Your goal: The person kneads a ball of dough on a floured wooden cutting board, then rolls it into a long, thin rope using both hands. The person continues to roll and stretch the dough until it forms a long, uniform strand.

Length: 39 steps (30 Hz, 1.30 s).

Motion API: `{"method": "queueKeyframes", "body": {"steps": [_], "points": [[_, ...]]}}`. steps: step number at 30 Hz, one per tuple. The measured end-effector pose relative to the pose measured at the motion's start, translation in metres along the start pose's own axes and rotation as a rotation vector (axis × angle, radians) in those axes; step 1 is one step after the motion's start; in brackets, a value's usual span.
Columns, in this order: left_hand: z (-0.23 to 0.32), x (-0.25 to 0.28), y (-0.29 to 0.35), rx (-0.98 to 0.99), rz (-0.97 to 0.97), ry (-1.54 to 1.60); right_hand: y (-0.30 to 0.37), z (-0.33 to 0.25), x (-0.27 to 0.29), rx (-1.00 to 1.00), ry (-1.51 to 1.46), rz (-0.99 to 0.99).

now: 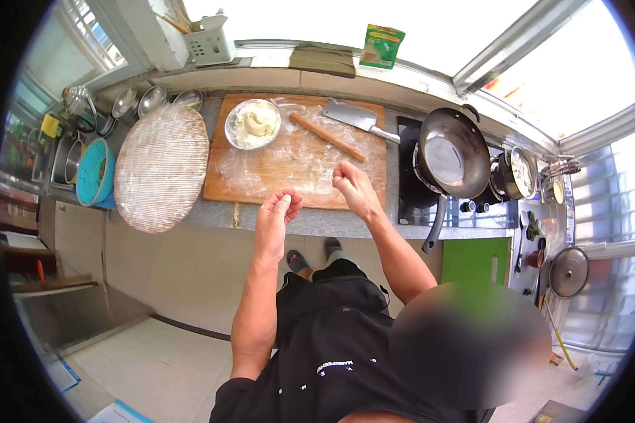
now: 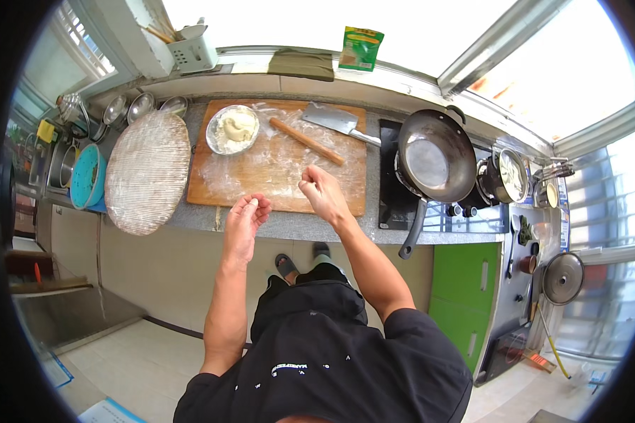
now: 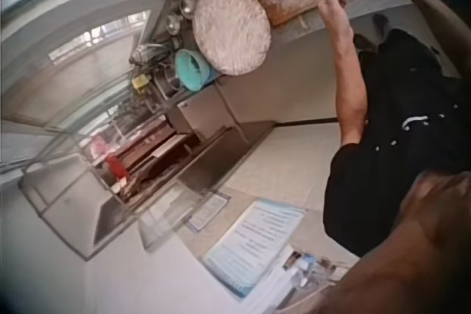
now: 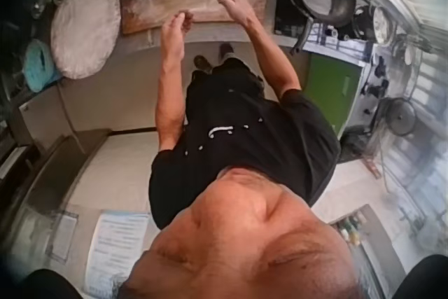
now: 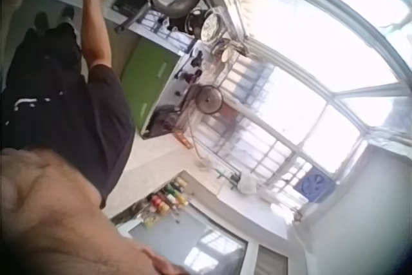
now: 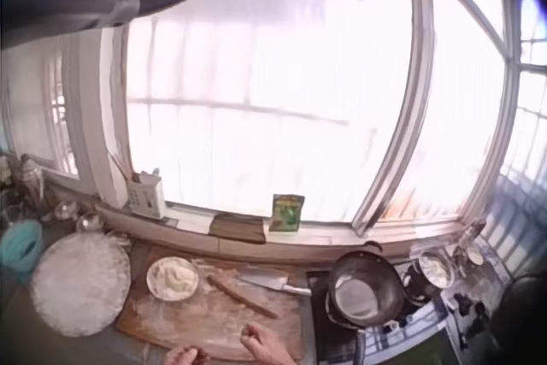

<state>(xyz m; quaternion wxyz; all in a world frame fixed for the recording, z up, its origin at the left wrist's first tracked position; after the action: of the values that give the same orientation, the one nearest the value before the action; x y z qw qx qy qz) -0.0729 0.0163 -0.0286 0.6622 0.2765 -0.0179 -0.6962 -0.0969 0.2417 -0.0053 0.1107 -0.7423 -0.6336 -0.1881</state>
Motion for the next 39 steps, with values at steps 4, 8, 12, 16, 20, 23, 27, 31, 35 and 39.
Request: {"method": "queueKeyframes", "body": {"steps": [4,8,12,16,20,23,27,31,35,39], "points": [[-0.001,0.042,-0.016,0.014,0.067,0.042,-0.062,-0.008,-0.045,0.044,0.068,0.077],[0.000,0.075,-0.029,0.016,0.166,0.057,-0.133,-0.035,-0.094,0.258,0.235,0.135],[0.011,0.103,-0.049,0.024,0.272,-0.013,-0.187,-0.053,-0.144,0.398,0.396,0.078],[0.014,0.123,-0.077,0.034,0.344,-0.020,-0.210,-0.066,-0.188,0.457,0.571,-0.005],[0.007,0.130,-0.113,0.062,0.364,-0.053,-0.230,-0.058,-0.210,0.435,0.735,-0.122],[0.000,0.130,-0.144,0.081,0.389,-0.101,-0.249,-0.043,-0.209,0.459,0.676,-0.098],[-0.006,0.143,-0.178,0.097,0.454,-0.215,-0.265,-0.030,-0.196,0.288,0.296,-0.069],[0.021,0.150,-0.206,-0.291,0.537,-0.524,-0.274,-0.017,-0.187,0.068,-0.099,-0.053],[0.062,0.118,-0.222,-0.337,0.409,-0.589,-0.261,0.014,-0.185,-0.242,-0.726,-0.056],[0.081,0.088,-0.240,-0.351,0.227,-0.416,-0.233,0.022,-0.187,-0.415,-1.195,-0.025]]}}
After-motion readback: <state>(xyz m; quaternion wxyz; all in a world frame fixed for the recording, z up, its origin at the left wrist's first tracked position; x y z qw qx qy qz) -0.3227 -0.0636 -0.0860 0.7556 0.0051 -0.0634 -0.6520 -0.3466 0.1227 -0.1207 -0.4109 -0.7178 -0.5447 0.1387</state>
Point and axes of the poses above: each hand's wrist, its own y-axis away from the middle knuckle, its own x-axis out of the back of the hand, z = x × y, the point moved 8 cm from there along -y, towards the middle knuckle, and after that the axes turned 5 degrees about z, right-handed, at the moved point
